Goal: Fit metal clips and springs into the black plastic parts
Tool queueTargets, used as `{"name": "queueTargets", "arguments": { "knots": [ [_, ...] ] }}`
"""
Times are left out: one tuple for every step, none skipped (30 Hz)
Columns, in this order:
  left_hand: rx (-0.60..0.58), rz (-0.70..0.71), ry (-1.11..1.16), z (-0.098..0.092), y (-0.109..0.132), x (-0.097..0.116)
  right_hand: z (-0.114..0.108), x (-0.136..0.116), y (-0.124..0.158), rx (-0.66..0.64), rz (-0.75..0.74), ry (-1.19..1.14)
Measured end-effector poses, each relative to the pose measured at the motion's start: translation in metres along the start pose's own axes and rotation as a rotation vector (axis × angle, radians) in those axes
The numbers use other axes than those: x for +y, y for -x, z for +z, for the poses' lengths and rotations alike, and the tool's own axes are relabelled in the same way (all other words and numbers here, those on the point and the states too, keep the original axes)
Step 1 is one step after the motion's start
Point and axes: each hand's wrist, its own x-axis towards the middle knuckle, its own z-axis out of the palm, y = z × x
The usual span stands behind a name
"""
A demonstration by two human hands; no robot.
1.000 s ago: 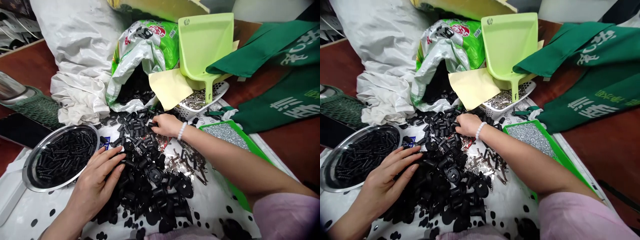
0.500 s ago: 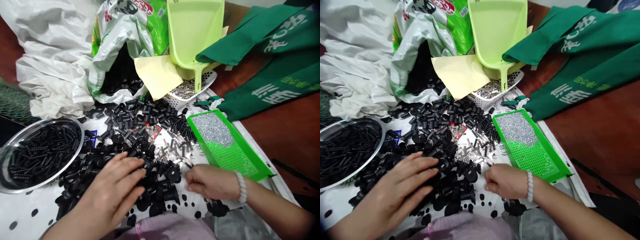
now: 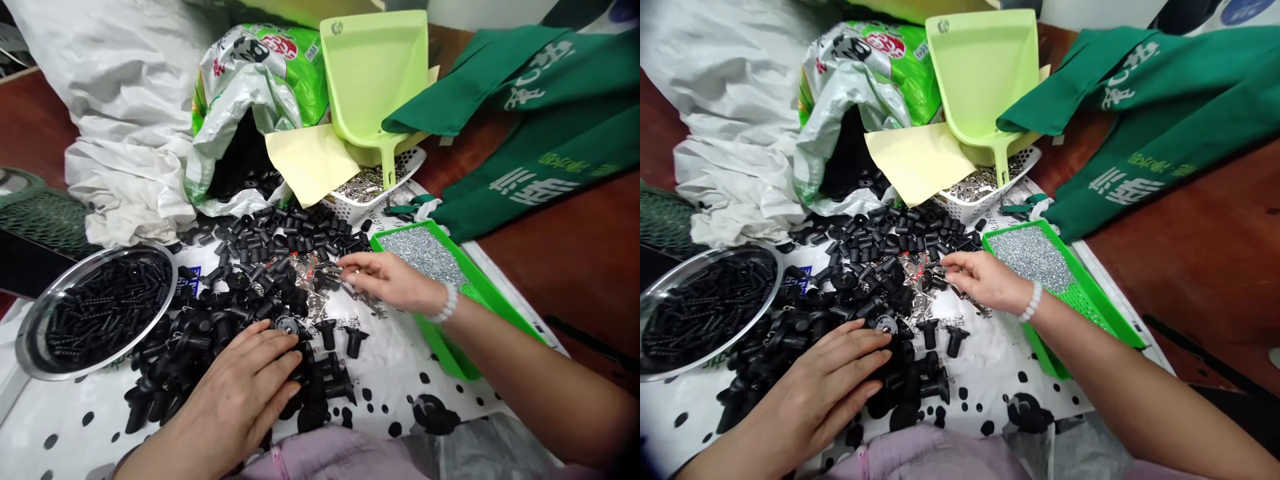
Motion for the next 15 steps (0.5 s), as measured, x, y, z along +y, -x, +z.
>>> {"name": "queueTargets", "arguments": {
  "knots": [
    [-0.004,-0.002,-0.011,-0.002,0.001,-0.002,-0.003,0.000,0.006,0.009,-0.004,0.058],
    [-0.005,-0.007,-0.022,-0.003,0.001,-0.005,-0.005,0.001,0.012,0.016,-0.003,0.121],
    [-0.003,-0.012,-0.031,-0.005,0.002,-0.007,-0.005,0.002,0.018,0.020,0.001,0.187],
    [0.001,-0.017,-0.038,-0.006,0.002,-0.010,-0.004,0.003,0.023,0.026,0.006,0.252],
    [0.006,-0.023,-0.045,-0.007,0.002,-0.013,-0.001,0.005,0.027,0.030,0.011,0.314],
    [0.012,-0.031,-0.051,-0.008,0.001,-0.015,0.003,0.006,0.030,0.036,0.017,0.373],
    [0.019,-0.039,-0.057,-0.009,0.001,-0.018,0.009,0.008,0.033,0.044,0.023,0.427],
    [0.024,-0.045,-0.062,-0.010,0.000,-0.020,0.014,0.010,0.035,0.055,0.029,0.475],
    [0.026,-0.053,-0.070,-0.011,-0.002,-0.023,0.020,0.013,0.037,0.070,0.034,0.518],
    [0.025,-0.063,-0.080,-0.011,-0.003,-0.026,0.025,0.015,0.038,0.090,0.035,0.552],
    [0.020,-0.081,-0.094,-0.013,-0.005,-0.029,0.029,0.017,0.040,0.111,0.026,0.578],
    [0.013,-0.104,-0.110,-0.014,-0.007,-0.033,0.033,0.020,0.040,0.128,0.007,0.594],
    [0.005,-0.129,-0.125,-0.016,-0.010,-0.037,0.035,0.022,0.041,0.142,-0.015,0.604],
    [0.000,-0.156,-0.140,-0.018,-0.013,-0.042,0.036,0.025,0.041,0.160,-0.035,0.609],
    [-0.003,-0.182,-0.152,-0.020,-0.017,-0.048,0.037,0.027,0.041,0.175,-0.056,0.608]
  ]
}}
